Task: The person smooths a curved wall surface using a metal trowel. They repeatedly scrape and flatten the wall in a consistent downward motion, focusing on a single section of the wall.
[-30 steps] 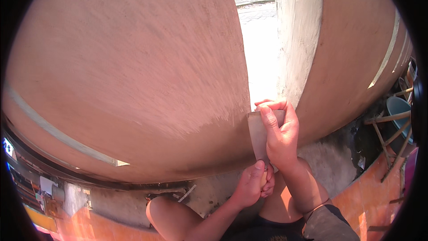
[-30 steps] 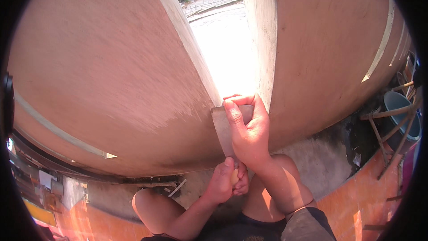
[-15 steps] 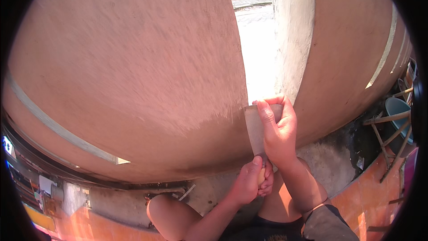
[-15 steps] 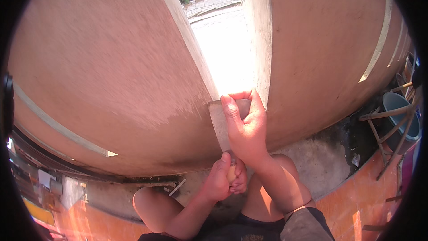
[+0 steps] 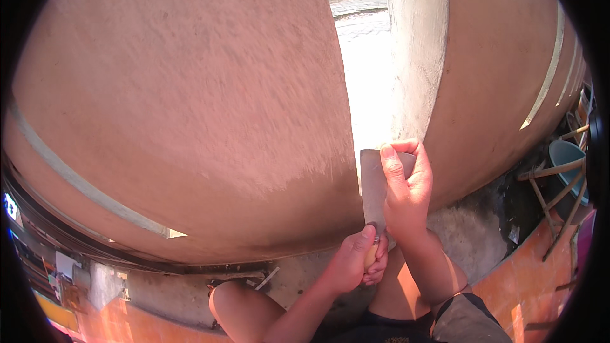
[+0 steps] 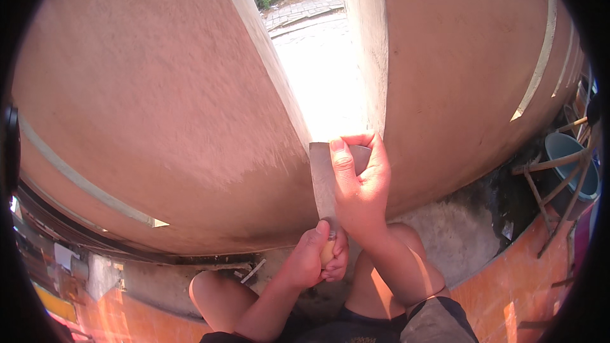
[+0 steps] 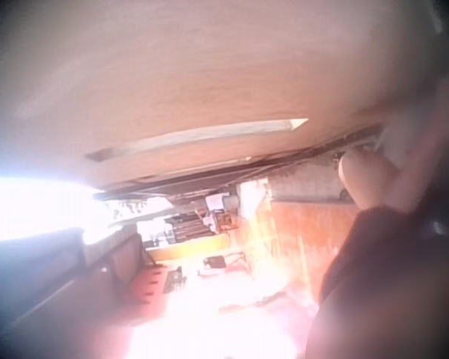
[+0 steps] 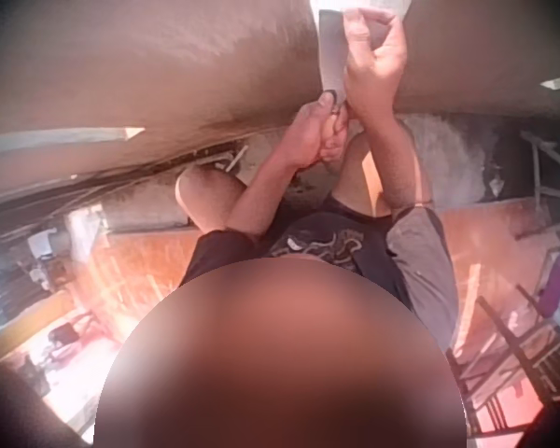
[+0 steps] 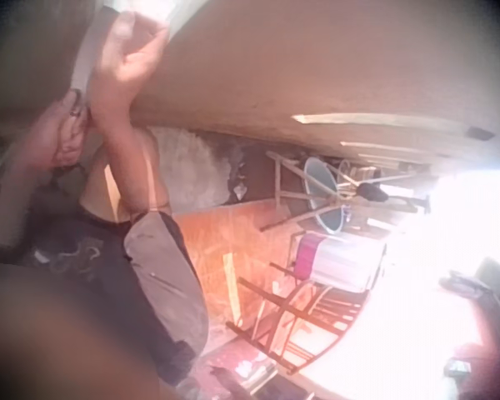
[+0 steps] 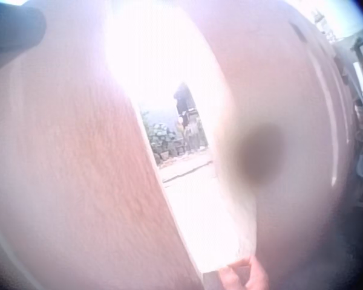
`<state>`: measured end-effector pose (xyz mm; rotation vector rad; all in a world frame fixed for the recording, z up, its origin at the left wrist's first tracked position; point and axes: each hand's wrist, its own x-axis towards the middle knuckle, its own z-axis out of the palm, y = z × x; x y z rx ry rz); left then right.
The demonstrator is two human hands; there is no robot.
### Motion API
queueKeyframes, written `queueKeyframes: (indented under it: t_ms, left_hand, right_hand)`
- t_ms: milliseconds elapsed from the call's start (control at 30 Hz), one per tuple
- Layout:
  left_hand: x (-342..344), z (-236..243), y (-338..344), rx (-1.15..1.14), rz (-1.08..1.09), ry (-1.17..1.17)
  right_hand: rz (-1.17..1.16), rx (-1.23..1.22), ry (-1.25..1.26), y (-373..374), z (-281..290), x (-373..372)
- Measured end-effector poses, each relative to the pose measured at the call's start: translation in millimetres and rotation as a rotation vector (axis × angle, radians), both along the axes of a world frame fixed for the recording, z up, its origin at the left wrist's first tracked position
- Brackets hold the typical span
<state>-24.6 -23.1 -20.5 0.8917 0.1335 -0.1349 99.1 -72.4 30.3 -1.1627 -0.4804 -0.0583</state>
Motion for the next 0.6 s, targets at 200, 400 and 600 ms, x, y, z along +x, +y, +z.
queueKeyframes:
  t_ms: [200, 400, 600]
  left_hand:
    - [-7, -7, -4, 0.025, 0.017, -0.006]
    - [-8, -1, 2, 0.061, 0.029, -0.002]
    - [-10, -8, 3, 0.051, 0.027, -0.004]
  right_hand:
    - [0.033, -0.027, -0.065, -4, -8, -3]
    - [0.105, 0.021, -0.027, 0, -6, -5]
    - [0.194, 0.116, -0.046, 4, -11, -5]
